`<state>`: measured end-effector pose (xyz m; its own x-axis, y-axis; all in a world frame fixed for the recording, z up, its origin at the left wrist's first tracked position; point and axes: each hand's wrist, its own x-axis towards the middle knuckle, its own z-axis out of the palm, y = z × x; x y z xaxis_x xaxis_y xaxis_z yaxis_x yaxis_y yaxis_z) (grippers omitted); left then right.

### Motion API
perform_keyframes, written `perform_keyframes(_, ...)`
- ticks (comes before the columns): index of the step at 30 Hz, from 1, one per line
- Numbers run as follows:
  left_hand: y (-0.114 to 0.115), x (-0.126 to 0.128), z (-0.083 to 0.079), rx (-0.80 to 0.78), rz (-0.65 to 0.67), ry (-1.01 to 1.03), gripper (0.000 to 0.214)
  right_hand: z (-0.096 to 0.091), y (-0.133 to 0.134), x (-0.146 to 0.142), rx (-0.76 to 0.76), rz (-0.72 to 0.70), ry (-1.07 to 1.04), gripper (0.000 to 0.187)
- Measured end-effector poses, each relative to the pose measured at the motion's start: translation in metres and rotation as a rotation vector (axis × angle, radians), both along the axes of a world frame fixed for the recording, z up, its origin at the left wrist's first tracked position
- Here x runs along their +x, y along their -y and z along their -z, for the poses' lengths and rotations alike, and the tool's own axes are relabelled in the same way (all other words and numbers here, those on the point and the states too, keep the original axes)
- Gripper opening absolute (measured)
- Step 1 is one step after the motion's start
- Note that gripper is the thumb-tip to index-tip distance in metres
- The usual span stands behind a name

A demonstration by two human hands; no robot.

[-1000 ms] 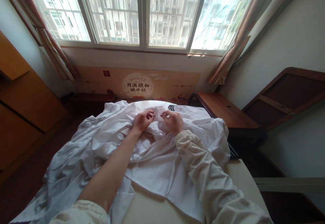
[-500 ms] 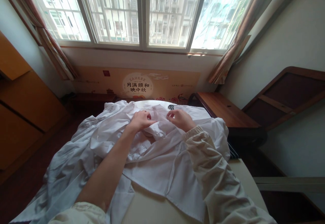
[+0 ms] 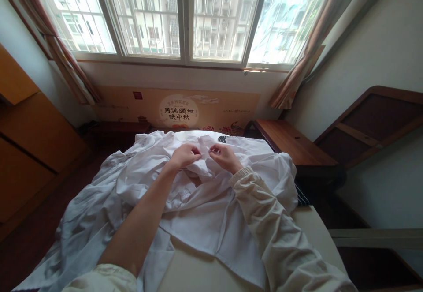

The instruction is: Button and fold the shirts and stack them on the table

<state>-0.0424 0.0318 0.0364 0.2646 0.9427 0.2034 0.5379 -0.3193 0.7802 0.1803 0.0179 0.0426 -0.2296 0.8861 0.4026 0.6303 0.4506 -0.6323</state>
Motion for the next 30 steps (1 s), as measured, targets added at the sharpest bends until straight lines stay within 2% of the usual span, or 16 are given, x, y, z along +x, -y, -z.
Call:
perform_keyframes(4, 0.001, 0.001, -0.011, 0.011, -0.022, 0.082, 0.036, 0.0, 0.006, -0.01, 0.073, 0.072, -0.074, 0.017)
perform_keyframes(8, 0.0, 0.007, -0.011, 0.03, 0.061, 0.181, 0.043, 0.005, 0.015, -0.023, 0.192, 0.183, -0.113, 0.017)
perform_keyframes(11, -0.001, 0.013, -0.004, 0.045, 0.105, 0.214, 0.042, 0.019, 0.018, -0.028, 0.239, 0.227, -0.14, 0.018)
perform_keyframes(16, -0.004, 0.017, 0.015, 0.009, 0.104, 0.291, 0.041, 0.042, 0.011, -0.025, 0.255, 0.197, -0.107, 0.022)
perform_keyframes(21, -0.009, 0.016, 0.037, -0.051, 0.09, 0.425, 0.041, 0.043, 0.012, -0.025, 0.26, 0.143, -0.013, 0.026)
perform_keyframes(24, -0.01, 0.016, 0.044, -0.024, 0.059, 0.456, 0.039, 0.038, 0.012, -0.027, 0.194, 0.078, -0.125, 0.033)
perform_keyframes(28, -0.008, 0.016, 0.045, -0.005, 0.033, 0.431, 0.034, 0.028, 0.004, -0.023, -0.131, -0.048, -0.415, 0.034)
perform_keyframes(30, -0.006, 0.016, 0.045, 0.006, 0.015, 0.402, 0.033, 0.019, 0.001, -0.016, -0.245, -0.096, -0.427, 0.03)
